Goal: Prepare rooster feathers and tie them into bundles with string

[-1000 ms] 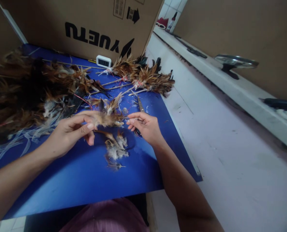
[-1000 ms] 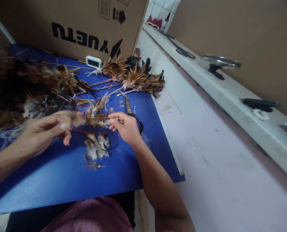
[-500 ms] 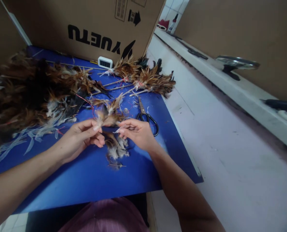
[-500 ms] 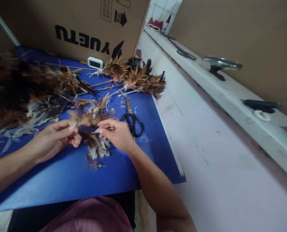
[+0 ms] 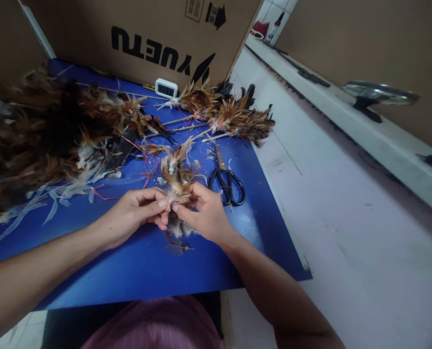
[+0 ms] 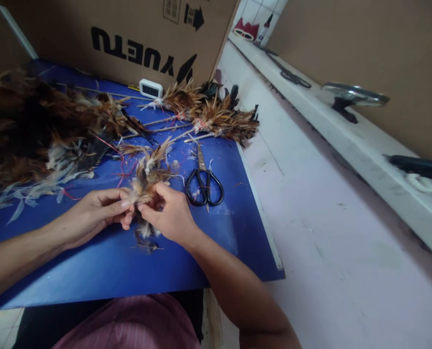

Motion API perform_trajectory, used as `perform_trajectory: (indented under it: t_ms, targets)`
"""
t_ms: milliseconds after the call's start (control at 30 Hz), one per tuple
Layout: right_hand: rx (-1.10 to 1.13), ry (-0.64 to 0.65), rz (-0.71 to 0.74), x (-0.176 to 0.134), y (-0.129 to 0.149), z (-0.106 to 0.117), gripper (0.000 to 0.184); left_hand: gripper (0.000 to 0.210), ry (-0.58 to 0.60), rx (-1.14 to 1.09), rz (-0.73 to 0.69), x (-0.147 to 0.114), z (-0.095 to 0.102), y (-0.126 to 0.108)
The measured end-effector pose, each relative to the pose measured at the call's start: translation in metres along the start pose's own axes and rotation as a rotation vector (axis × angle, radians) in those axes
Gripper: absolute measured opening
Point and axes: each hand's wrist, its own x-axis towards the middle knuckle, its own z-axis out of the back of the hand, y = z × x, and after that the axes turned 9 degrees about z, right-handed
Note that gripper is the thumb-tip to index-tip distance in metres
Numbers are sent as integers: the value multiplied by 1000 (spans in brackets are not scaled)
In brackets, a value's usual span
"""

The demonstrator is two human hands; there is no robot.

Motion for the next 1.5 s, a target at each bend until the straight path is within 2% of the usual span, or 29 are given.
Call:
perform_trajectory:
  t_ms: [367, 867, 1267, 1500]
  targets:
    - [227, 29, -116, 3, 8, -2, 26, 19, -37, 18, 35, -2, -4, -3]
    - [274, 48, -96, 4, 9, 2, 24, 18, -46, -62, 41, -3, -2, -3]
    - [302, -29, -143, 5, 9, -3, 28, 18, -36, -41, 53, -1, -5, -4]
    - [298, -45, -101, 6, 9, 0, 25, 18, -60, -45, 41, -2, -2, -4]
